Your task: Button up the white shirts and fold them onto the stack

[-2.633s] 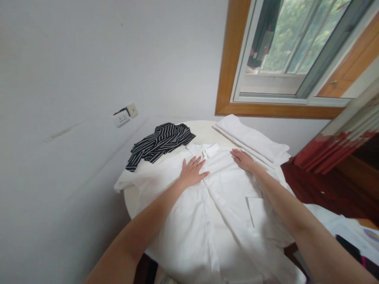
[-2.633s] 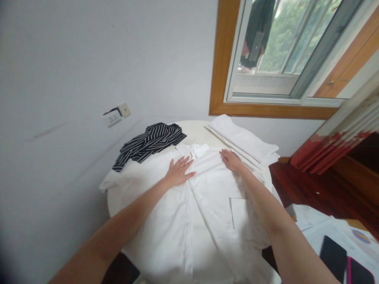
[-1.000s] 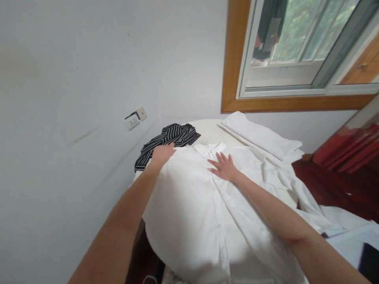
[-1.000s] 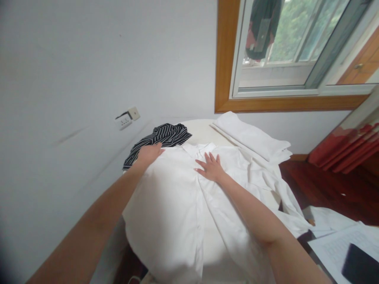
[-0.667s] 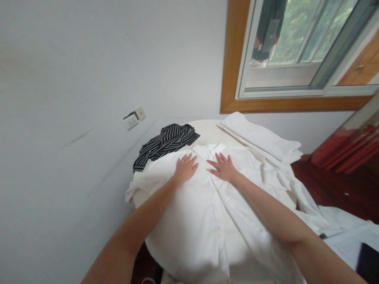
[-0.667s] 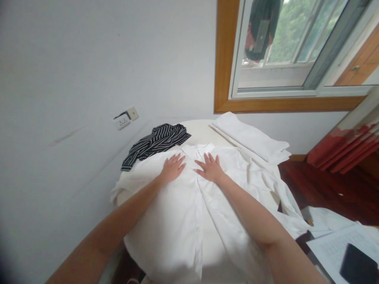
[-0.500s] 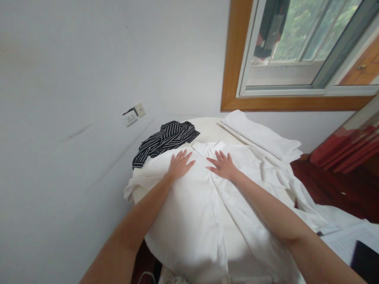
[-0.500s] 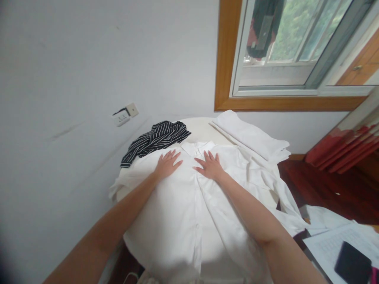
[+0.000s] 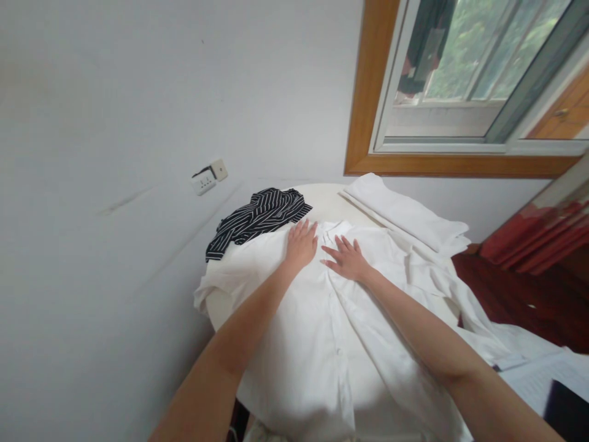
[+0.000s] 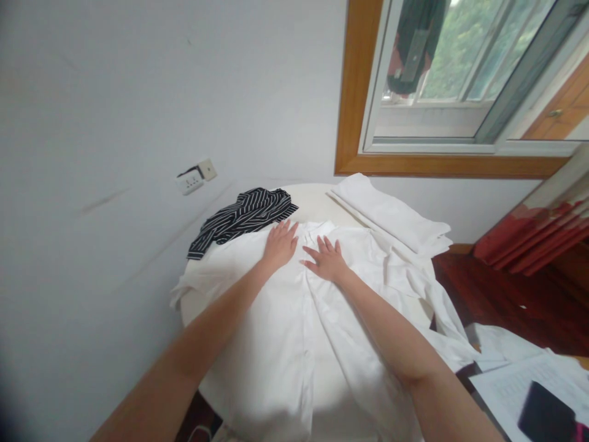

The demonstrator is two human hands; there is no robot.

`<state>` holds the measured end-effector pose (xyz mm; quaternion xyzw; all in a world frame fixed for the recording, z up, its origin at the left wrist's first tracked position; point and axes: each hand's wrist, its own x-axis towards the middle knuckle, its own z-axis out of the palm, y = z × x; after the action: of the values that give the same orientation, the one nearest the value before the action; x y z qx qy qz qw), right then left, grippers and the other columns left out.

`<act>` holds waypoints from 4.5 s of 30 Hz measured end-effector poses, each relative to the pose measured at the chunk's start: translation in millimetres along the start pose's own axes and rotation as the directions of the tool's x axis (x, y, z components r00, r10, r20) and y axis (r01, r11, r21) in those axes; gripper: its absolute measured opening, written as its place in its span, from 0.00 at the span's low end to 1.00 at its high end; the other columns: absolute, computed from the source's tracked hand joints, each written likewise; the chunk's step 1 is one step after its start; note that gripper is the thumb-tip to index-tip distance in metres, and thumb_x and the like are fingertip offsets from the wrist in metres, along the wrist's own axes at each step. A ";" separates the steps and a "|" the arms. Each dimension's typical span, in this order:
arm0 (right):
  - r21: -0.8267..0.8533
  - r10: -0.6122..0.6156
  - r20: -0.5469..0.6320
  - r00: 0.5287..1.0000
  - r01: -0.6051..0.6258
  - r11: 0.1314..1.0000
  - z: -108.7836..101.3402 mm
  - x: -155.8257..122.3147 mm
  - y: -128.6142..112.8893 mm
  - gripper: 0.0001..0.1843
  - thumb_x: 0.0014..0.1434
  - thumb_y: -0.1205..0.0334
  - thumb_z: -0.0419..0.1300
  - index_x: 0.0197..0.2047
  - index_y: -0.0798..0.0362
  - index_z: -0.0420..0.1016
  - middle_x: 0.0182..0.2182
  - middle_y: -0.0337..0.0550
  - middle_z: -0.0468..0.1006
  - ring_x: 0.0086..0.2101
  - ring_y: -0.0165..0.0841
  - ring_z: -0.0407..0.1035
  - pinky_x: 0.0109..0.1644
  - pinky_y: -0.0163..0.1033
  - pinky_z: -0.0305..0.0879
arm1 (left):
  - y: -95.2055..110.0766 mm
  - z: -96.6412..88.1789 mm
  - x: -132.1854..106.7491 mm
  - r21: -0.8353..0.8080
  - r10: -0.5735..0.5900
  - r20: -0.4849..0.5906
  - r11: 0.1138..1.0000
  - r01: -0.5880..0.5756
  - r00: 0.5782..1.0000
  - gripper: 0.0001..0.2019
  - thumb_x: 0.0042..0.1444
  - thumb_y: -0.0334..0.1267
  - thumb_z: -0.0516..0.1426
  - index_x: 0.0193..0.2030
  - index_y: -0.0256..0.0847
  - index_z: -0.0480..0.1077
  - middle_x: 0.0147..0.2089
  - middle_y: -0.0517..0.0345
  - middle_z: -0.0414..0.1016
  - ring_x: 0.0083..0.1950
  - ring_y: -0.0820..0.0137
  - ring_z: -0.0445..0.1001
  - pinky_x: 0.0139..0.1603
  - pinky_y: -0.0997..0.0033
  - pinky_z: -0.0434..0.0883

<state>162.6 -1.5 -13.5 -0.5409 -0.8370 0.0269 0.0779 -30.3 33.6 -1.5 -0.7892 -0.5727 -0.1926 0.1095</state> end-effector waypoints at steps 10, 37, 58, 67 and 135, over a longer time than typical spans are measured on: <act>0.003 -0.006 -0.051 0.999 0.007 1.000 4.0 0.9 -3.2 0.39 0.63 0.34 0.42 0.72 0.41 0.46 0.70 0.49 0.46 0.68 0.49 0.39 0.66 0.64 0.36 | -9.9 36.3 12.5 -0.066 -0.028 0.110 0.997 0.035 0.994 0.26 0.65 0.49 0.44 0.67 0.44 0.60 0.70 0.52 0.56 0.72 0.57 0.50 0.69 0.47 0.51; 0.066 -0.049 -0.060 0.997 0.053 0.996 -1.9 -2.1 32.2 0.39 0.60 0.34 0.49 0.67 0.49 0.59 0.68 0.49 0.53 0.67 0.43 0.46 0.68 0.55 0.40 | -14.0 26.2 6.6 -0.089 0.042 0.086 0.995 -0.034 0.995 0.21 0.65 0.41 0.46 0.63 0.45 0.64 0.68 0.54 0.61 0.70 0.61 0.55 0.69 0.54 0.54; 0.117 -0.034 -0.086 0.996 0.044 0.992 -0.9 -0.2 33.8 0.34 0.63 0.38 0.49 0.65 0.48 0.63 0.67 0.47 0.56 0.66 0.41 0.48 0.68 0.54 0.42 | -17.2 26.0 6.6 -0.096 0.053 0.075 0.994 -0.045 0.996 0.21 0.65 0.40 0.47 0.62 0.45 0.65 0.67 0.53 0.63 0.70 0.61 0.56 0.69 0.53 0.55; 0.150 0.020 -0.167 0.986 0.005 0.989 -3.7 0.9 28.1 0.26 0.66 0.45 0.48 0.61 0.47 0.67 0.62 0.46 0.67 0.62 0.38 0.57 0.66 0.49 0.48 | -7.8 13.5 8.9 -0.144 0.066 0.052 0.988 -0.058 0.996 0.19 0.62 0.35 0.50 0.58 0.44 0.68 0.60 0.51 0.70 0.63 0.62 0.63 0.66 0.56 0.59; 0.383 0.359 -0.293 0.886 -0.235 0.893 4.8 65.1 -1.2 0.10 0.58 0.59 0.56 0.35 0.54 0.76 0.36 0.44 0.75 0.36 0.32 0.69 0.37 0.34 0.58 | 10.7 35.3 32.3 -0.438 -0.078 -0.003 0.896 0.068 0.997 0.14 0.58 0.26 0.52 0.43 0.42 0.77 0.42 0.55 0.73 0.45 0.69 0.72 0.50 0.71 0.69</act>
<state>134.5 57.4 -11.5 -0.6387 -0.6974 0.0828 0.3143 -5.1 71.8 -19.0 -0.7696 -0.5429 -0.3285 -0.0719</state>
